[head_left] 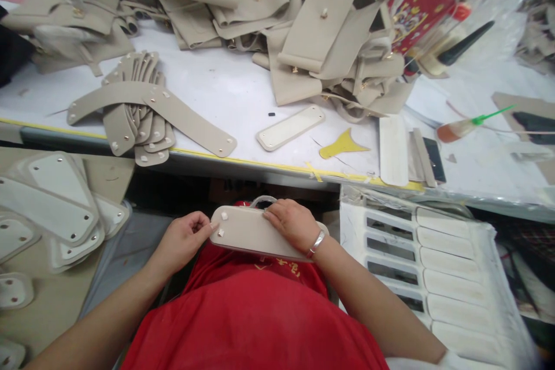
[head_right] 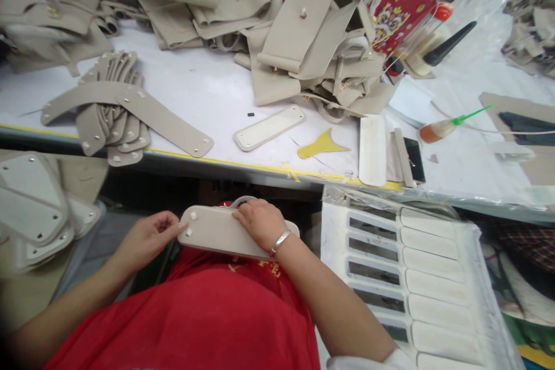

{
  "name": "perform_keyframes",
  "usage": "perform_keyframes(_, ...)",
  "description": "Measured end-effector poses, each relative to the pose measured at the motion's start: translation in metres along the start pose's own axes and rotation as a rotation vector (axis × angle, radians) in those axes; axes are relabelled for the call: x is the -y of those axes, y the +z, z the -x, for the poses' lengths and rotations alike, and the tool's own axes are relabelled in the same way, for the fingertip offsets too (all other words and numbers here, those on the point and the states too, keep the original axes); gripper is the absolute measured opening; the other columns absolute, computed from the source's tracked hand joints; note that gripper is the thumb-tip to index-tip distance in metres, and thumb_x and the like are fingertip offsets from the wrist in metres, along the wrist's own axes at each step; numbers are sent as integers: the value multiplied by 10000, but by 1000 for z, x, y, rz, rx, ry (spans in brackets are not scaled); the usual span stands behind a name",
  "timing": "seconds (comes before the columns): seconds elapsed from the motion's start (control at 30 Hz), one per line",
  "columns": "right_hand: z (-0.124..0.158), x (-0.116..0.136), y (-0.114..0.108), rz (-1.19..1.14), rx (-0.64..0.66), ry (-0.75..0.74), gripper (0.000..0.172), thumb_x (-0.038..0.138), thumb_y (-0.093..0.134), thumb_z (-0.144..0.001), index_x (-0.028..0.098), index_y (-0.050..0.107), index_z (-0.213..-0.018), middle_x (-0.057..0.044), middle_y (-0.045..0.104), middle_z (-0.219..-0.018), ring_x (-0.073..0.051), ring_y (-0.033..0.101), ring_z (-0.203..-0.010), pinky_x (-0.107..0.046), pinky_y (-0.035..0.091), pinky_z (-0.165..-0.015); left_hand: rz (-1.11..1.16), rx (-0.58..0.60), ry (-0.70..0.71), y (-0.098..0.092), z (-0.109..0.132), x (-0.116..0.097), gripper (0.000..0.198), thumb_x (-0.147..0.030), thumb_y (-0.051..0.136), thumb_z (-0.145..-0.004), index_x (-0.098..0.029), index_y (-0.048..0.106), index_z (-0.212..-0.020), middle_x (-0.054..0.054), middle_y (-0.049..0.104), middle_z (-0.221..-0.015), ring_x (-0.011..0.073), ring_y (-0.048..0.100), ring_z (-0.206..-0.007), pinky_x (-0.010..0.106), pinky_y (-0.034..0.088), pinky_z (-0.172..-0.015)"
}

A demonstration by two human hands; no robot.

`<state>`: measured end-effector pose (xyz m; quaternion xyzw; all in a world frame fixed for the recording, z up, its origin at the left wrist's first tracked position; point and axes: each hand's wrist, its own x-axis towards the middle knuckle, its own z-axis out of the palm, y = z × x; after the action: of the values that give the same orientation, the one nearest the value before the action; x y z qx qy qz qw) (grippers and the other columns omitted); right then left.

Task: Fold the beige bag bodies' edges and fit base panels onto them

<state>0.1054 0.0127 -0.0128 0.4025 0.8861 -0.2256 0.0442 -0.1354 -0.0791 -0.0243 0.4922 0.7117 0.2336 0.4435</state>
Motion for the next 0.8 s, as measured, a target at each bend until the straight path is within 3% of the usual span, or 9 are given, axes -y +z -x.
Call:
perform_keyframes(0.17,23,-18,-11,-67,9,94,343,441,480,-855,185,578,-1061,-73,599,-968,-179,550,-916,-296,415,-803,-38,8,-9,0,-3,3,353,-502,518,-759,-172,525,-632,-20,526,-587,112,464,-561,197,350,-513)
perform_keyframes(0.37,40,-23,-9,-60,-61,62,300,358,413,-900,187,554,-1102,-79,585,-1046,-182,526,-976,-323,388,-867,-20,0,-25,2,-4,-1,357,-504,547,-731,-173,516,-600,-28,513,-574,105,459,-553,191,347,-514)
perform_keyframes(0.47,41,-19,-6,-62,-83,1,389,440,443,-871,185,522,-1154,-89,565,-1111,-205,509,-1012,-356,386,-879,29,36,-101,0,-2,-6,370,-527,549,-719,-174,503,-617,-39,471,-538,93,413,-493,193,311,-462)
perform_keyframes(0.57,45,-22,-9,-109,-81,-66,603,560,540,-765,169,471,-1219,-110,537,-1168,-239,493,-1051,-398,387,-901,83,142,-204,-3,-1,-9,398,-574,520,-724,-185,484,-648,-64,394,-485,85,345,-423,192,254,-402)
perform_keyframes(0.63,50,-29,-12,-159,-92,-71,670,557,574,-737,160,432,-1259,-121,518,-1201,-244,484,-1077,-406,385,-924,12,180,-191,-5,-1,-11,415,-586,529,-711,-183,483,-625,-68,370,-470,83,330,-421,191,238,-399)
perform_keyframes(0.8,59,-38,-14,-227,-94,62,319,349,483,-860,182,555,-1122,-79,573,-1095,-178,529,-1004,-323,410,-907,-216,124,-16,-5,-5,-14,428,-556,532,-715,-165,506,-543,-44,421,-492,90,357,-482,192,253,-437)
